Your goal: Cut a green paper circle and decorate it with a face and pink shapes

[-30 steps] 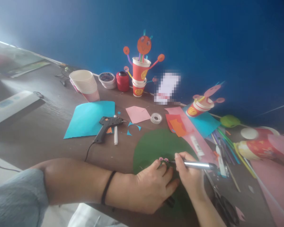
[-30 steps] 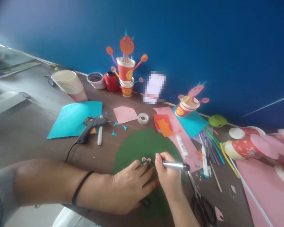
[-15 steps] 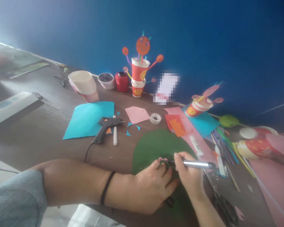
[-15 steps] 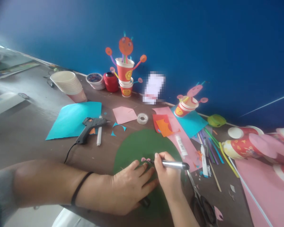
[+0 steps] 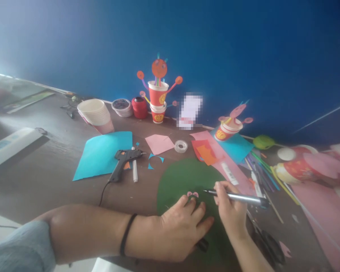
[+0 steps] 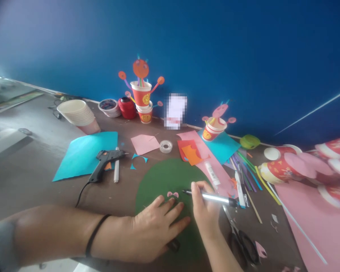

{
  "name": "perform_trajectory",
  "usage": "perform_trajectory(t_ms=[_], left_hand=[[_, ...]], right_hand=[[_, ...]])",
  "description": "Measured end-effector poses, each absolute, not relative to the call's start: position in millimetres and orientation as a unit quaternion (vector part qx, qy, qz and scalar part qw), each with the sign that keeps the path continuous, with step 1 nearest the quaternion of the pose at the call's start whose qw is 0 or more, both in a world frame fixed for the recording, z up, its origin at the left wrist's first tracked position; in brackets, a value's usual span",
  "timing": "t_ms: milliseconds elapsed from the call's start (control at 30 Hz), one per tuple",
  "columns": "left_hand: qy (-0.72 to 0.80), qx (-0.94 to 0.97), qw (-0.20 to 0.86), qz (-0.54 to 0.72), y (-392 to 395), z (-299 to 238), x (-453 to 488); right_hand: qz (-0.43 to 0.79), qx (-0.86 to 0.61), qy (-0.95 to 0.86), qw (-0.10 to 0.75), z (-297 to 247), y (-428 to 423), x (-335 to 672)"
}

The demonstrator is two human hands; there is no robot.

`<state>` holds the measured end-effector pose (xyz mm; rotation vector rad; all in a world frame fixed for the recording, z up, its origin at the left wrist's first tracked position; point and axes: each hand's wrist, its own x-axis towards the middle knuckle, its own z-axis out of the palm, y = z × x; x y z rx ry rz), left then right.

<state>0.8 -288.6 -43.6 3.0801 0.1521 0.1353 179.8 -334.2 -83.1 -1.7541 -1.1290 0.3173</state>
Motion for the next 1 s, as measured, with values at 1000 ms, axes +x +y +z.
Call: perform_trajectory(t_ms=[1000], left_hand=[[0.041,0.998,0.001,0.041,-295,-46,3]], right_hand=[[0.194,-0.694,-0.545,0.429,-76,-329,167]])
